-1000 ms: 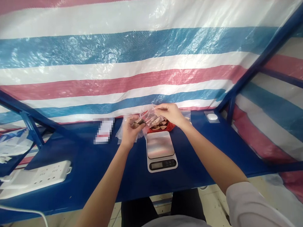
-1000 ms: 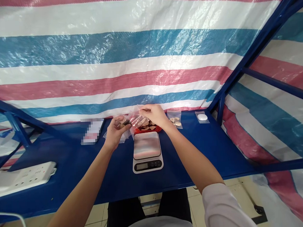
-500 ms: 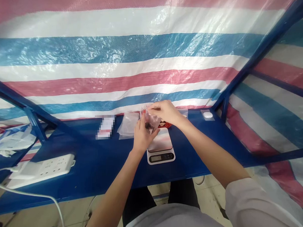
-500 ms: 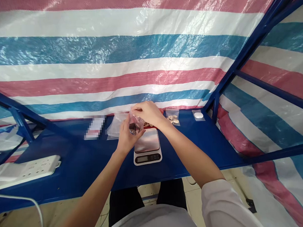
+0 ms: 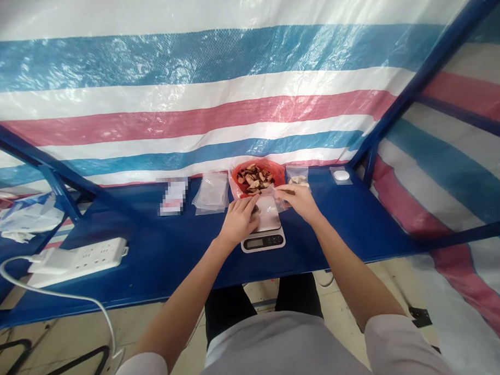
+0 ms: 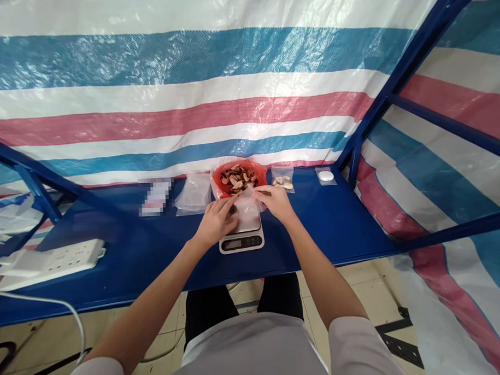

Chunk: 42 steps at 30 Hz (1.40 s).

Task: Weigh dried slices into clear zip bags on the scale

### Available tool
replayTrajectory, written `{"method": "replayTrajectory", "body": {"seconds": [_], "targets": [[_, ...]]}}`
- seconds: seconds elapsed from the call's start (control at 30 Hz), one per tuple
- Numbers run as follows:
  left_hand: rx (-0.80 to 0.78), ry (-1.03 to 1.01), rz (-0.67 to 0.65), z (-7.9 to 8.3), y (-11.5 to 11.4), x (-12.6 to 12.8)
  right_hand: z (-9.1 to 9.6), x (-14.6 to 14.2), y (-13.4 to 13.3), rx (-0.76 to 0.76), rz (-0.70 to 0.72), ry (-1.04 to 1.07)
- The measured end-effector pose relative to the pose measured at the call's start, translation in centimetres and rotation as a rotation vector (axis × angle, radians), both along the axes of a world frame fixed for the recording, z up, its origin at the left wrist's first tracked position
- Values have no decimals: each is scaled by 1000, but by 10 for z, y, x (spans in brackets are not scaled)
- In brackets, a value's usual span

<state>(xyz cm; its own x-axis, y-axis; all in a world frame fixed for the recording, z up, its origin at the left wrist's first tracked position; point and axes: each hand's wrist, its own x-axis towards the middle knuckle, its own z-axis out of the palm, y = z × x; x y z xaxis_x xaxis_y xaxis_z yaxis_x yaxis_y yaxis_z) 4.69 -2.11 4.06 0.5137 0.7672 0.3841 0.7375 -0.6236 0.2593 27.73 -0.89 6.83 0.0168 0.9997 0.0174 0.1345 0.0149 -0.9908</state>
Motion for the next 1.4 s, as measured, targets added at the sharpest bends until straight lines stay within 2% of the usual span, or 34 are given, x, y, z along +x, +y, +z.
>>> {"method": "replayTrajectory", "body": {"seconds": [0.13, 0.23, 0.43, 0.6, 0.7, 0.77, 0.87, 1.03, 1.2, 1.4], "targets": [[-4, -14, -44, -10, 3, -7, -28, 9, -6, -78, -72, 19], [9, -70, -62, -18, 3, -14, -39, 13, -7, -90, -92, 21], [-10, -108, -54, -25, 0, -19, -44, 13, -8, -103, -125, 32], [41, -155, -46, -21, 0, -19, -44, 15, -11, -81, -137, -2], [101, -246, 20, -18, -8, -27, -47, 25, -15, -46, -189, -51], [148, -303, 92, -18, -12, -36, -52, 33, -19, 1, -243, -167], [167, -311, 198, -21, -11, -49, -60, 44, -24, 130, -282, -481], [66, -112, 305, -31, 0, -55, -76, 45, -30, 328, -185, -855], [-13, 100, 381, -41, -4, -51, -88, 37, -36, 259, -143, -1118], [-88, 127, 484, -49, -9, -50, -90, 35, -37, 189, -119, -1171]]}}
